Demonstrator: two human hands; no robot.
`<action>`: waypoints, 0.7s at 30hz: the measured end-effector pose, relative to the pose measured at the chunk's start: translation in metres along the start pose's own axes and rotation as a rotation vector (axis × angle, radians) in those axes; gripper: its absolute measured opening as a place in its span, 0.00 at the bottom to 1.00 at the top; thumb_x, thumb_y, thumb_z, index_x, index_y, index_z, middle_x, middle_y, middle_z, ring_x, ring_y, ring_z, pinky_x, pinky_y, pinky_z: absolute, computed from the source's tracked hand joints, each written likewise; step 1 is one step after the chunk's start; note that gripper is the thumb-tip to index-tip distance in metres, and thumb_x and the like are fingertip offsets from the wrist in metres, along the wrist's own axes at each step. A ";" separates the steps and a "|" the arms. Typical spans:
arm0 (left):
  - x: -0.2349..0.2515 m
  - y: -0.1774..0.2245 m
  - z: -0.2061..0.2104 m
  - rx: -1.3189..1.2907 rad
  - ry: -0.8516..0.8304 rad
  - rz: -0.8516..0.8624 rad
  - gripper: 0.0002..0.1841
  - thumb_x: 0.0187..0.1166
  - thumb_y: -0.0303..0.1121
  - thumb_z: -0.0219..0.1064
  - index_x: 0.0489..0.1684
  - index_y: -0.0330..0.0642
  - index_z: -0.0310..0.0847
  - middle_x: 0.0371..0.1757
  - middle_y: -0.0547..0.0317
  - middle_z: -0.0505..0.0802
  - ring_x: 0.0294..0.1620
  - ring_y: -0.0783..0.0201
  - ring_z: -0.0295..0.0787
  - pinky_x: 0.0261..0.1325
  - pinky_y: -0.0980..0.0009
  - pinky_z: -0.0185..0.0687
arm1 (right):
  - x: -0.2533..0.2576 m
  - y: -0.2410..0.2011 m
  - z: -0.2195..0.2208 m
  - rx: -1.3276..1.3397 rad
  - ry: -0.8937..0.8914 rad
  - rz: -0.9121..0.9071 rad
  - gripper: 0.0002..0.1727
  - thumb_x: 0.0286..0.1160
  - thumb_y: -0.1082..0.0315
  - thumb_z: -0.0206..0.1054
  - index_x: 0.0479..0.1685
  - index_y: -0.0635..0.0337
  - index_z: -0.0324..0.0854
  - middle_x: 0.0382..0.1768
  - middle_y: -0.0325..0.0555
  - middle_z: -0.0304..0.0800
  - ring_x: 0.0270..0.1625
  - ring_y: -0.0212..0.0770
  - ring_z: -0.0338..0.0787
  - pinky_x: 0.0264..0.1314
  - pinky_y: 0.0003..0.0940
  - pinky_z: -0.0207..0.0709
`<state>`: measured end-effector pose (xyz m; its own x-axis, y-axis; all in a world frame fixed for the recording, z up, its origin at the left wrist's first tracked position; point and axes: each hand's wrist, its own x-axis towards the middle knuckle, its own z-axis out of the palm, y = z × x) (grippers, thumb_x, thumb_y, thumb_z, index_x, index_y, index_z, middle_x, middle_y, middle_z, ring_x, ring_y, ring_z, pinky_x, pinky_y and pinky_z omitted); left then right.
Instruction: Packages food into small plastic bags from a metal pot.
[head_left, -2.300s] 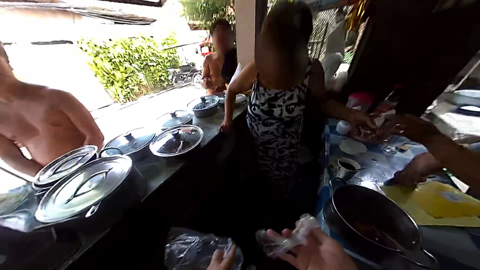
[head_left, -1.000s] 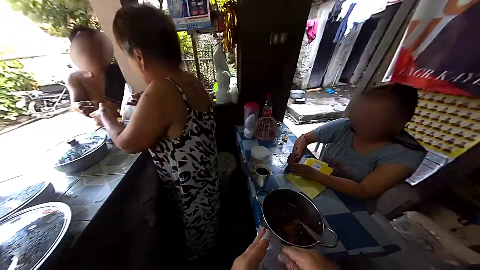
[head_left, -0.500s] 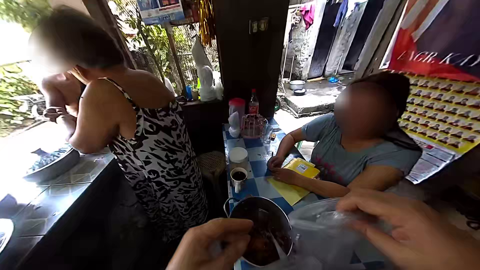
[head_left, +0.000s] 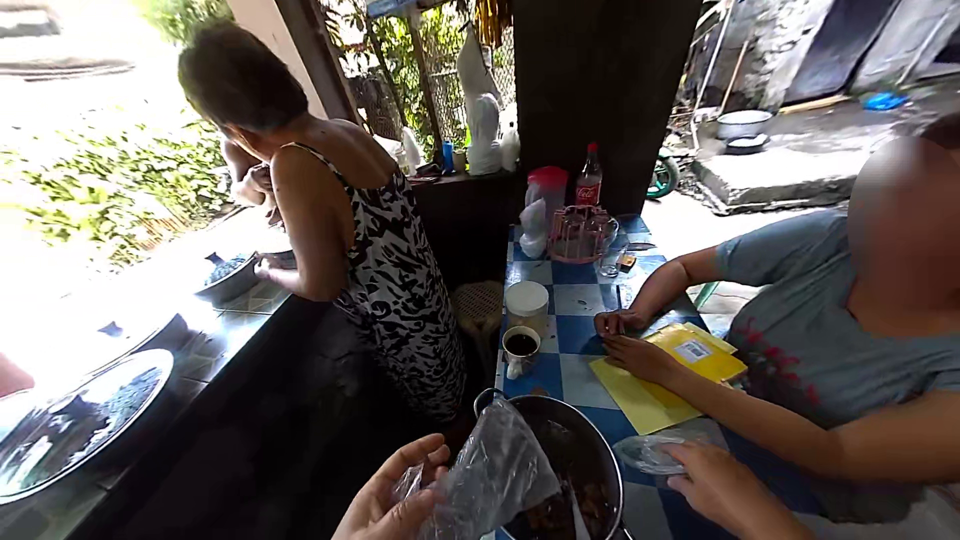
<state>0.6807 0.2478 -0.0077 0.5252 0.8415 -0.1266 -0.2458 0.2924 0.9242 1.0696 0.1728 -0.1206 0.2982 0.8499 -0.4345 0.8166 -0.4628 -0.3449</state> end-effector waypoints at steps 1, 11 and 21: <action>0.000 -0.002 0.003 -0.010 0.045 0.000 0.23 0.77 0.23 0.65 0.73 0.36 0.73 0.65 0.55 0.91 0.62 0.62 0.91 0.66 0.63 0.87 | -0.007 -0.004 0.000 0.031 0.047 -0.016 0.27 0.77 0.71 0.72 0.76 0.69 0.78 0.73 0.75 0.79 0.78 0.73 0.77 0.82 0.70 0.63; 0.012 -0.038 0.043 -0.074 0.012 0.115 0.32 0.63 0.22 0.62 0.74 0.31 0.63 0.59 0.62 0.85 0.55 0.72 0.87 0.59 0.71 0.86 | -0.103 -0.169 0.026 0.910 0.112 -0.625 0.34 0.69 0.56 0.79 0.65 0.78 0.78 0.54 0.65 0.89 0.48 0.50 0.94 0.51 0.47 0.90; 0.014 -0.063 0.013 0.170 0.400 -0.026 0.25 0.79 0.20 0.60 0.75 0.24 0.61 0.48 0.47 0.86 0.41 0.64 0.88 0.48 0.64 0.88 | -0.093 -0.190 0.025 1.452 -0.237 -0.333 0.14 0.79 0.80 0.51 0.59 0.60 0.67 0.32 0.36 0.88 0.34 0.32 0.90 0.48 0.35 0.88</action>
<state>0.7140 0.2354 -0.0631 0.1646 0.9544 -0.2489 -0.0818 0.2647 0.9608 0.8743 0.1759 -0.0351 0.0028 0.9698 -0.2439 -0.3980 -0.2227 -0.8900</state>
